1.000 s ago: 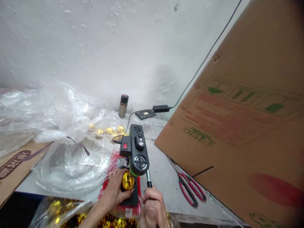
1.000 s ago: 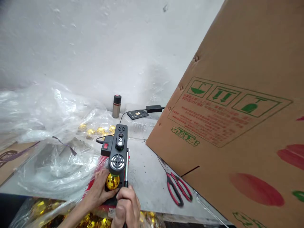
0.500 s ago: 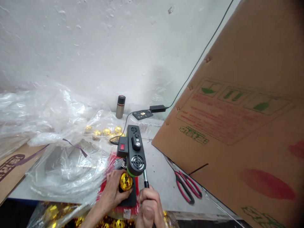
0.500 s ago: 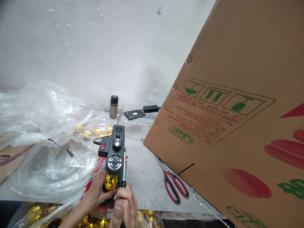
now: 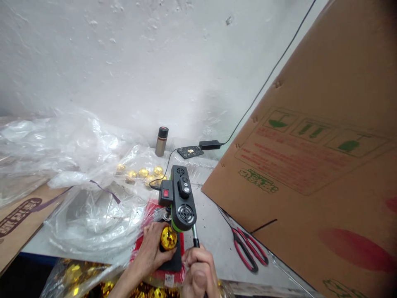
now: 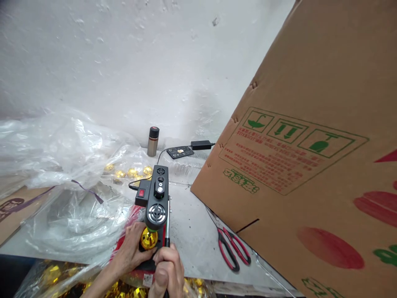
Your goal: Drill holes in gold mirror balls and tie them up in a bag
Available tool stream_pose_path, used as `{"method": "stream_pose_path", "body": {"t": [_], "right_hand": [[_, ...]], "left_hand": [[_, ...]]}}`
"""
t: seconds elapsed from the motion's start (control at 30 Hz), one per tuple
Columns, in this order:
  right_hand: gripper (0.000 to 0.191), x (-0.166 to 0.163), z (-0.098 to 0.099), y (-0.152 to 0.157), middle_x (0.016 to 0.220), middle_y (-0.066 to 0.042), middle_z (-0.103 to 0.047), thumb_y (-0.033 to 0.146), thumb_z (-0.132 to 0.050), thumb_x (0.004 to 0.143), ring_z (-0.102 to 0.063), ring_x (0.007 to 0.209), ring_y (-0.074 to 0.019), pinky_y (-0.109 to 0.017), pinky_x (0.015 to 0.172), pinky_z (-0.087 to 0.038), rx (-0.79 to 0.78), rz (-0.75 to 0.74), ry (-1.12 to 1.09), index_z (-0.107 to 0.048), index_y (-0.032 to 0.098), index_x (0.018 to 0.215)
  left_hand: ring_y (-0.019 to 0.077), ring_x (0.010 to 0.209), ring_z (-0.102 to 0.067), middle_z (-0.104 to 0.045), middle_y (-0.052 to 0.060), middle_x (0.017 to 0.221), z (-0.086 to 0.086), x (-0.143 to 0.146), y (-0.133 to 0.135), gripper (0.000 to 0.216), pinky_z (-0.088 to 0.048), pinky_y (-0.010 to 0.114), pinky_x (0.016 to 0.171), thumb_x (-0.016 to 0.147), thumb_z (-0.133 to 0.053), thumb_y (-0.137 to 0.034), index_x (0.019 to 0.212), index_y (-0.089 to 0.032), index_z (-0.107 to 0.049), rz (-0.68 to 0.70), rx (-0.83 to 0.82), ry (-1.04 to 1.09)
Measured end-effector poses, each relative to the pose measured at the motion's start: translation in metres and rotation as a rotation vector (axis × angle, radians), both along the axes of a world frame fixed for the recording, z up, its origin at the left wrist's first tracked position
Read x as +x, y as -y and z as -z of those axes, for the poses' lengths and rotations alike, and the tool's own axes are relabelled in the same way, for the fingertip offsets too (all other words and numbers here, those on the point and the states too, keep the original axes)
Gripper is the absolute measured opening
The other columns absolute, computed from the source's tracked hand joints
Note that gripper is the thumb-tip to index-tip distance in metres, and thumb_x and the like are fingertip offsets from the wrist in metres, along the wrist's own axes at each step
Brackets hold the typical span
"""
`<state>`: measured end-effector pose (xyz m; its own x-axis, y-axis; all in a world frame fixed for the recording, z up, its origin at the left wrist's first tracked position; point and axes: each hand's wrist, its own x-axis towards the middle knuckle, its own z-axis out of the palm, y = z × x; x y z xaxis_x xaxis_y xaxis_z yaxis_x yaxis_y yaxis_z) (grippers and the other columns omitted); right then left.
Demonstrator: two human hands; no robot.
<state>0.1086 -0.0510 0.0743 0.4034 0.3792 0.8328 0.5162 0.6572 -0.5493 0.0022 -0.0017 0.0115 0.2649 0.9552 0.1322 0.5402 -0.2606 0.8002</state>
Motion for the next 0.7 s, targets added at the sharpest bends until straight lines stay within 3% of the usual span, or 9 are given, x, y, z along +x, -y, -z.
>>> {"method": "stream_pose_path", "body": {"t": [0.13, 0.23, 0.37, 0.43, 0.5, 0.57, 0.63, 0.7], "right_hand": [[0.035, 0.001, 0.019, -0.001, 0.07, 0.0, -0.047, 0.018, -0.032, 0.098, -0.048, 0.057, -0.0098, -0.024, 0.052, -0.04, 0.026, -0.046, 0.04, -0.042, 0.018, 0.064], [0.036, -0.002, 0.018, 0.002, 0.07, 0.0, -0.047, 0.019, -0.032, 0.099, -0.047, 0.059, -0.0098, -0.026, 0.057, -0.041, 0.025, -0.011, 0.021, -0.041, 0.018, 0.064], [0.036, -0.002, -0.024, 0.011, 0.07, -0.001, -0.049, 0.017, -0.037, 0.098, -0.044, 0.059, -0.0096, -0.026, 0.055, -0.035, -0.173, -0.02, -0.063, -0.041, 0.017, 0.062], [0.034, 0.0, -0.052, 0.011, 0.068, 0.0, -0.049, 0.011, -0.04, 0.095, -0.045, 0.058, -0.0094, -0.025, 0.051, -0.033, -0.148, -0.073, -0.065, -0.042, 0.017, 0.062], [0.032, 0.004, -0.071, 0.008, 0.06, 0.001, -0.045, 0.006, -0.043, 0.093, -0.049, 0.059, -0.0107, -0.024, 0.053, -0.036, -0.076, -0.11, -0.024, -0.043, 0.018, 0.062], [0.032, 0.006, -0.078, 0.004, 0.055, 0.003, -0.041, 0.004, -0.044, 0.091, -0.05, 0.061, -0.012, -0.024, 0.055, -0.038, -0.023, -0.119, 0.012, -0.044, 0.018, 0.062], [0.031, 0.006, -0.073, 0.002, 0.056, 0.003, -0.041, 0.003, -0.044, 0.09, -0.05, 0.06, -0.0118, -0.024, 0.054, -0.037, -0.002, -0.101, 0.011, -0.045, 0.018, 0.063], [0.031, 0.004, -0.064, 0.004, 0.059, 0.002, -0.044, 0.004, -0.044, 0.091, -0.05, 0.059, -0.0115, -0.025, 0.054, -0.037, -0.017, -0.076, 0.002, -0.046, 0.017, 0.063]], "left_hand": [[0.0306, 0.103, -0.047, -0.057, 0.01, 0.105, -0.005, 0.001, 0.001, 0.038, -0.033, 0.048, 0.091, 0.07, -0.069, -0.021, 0.105, -0.017, -0.054, 0.013, -0.018, 0.002], [0.0309, 0.102, -0.048, -0.058, 0.01, 0.105, -0.007, 0.001, 0.0, 0.038, -0.034, 0.05, 0.091, 0.07, -0.069, -0.021, 0.105, -0.017, -0.055, 0.015, -0.031, -0.004], [0.0321, 0.106, -0.049, -0.058, 0.011, 0.11, -0.006, 0.001, -0.001, 0.047, -0.036, 0.053, 0.094, 0.071, -0.07, -0.024, 0.114, -0.018, -0.054, 0.019, -0.006, 0.019], [0.0323, 0.108, -0.05, -0.058, 0.011, 0.114, -0.001, -0.001, 0.002, 0.051, -0.038, 0.053, 0.094, 0.071, -0.071, -0.024, 0.119, -0.019, -0.052, 0.015, 0.019, 0.038], [0.0318, 0.11, -0.051, -0.059, 0.012, 0.117, 0.011, -0.006, 0.01, 0.055, -0.041, 0.051, 0.096, 0.072, -0.071, -0.022, 0.123, -0.02, -0.05, 0.01, 0.081, 0.036], [0.0314, 0.115, -0.051, -0.059, 0.012, 0.122, 0.029, -0.017, 0.025, 0.062, -0.043, 0.048, 0.098, 0.072, -0.07, -0.02, 0.129, -0.022, -0.047, 0.023, 0.203, -0.004], [0.0312, 0.115, -0.054, -0.06, 0.011, 0.125, 0.052, -0.033, 0.044, 0.07, -0.046, 0.045, 0.096, 0.072, -0.072, -0.023, 0.136, -0.026, -0.042, 0.056, 0.377, -0.085], [0.0306, 0.099, -0.063, -0.068, 0.009, 0.114, 0.072, -0.053, 0.063, 0.073, -0.053, 0.039, 0.083, 0.073, -0.074, -0.042, 0.138, -0.028, -0.042, 0.118, 0.564, -0.163]]}}
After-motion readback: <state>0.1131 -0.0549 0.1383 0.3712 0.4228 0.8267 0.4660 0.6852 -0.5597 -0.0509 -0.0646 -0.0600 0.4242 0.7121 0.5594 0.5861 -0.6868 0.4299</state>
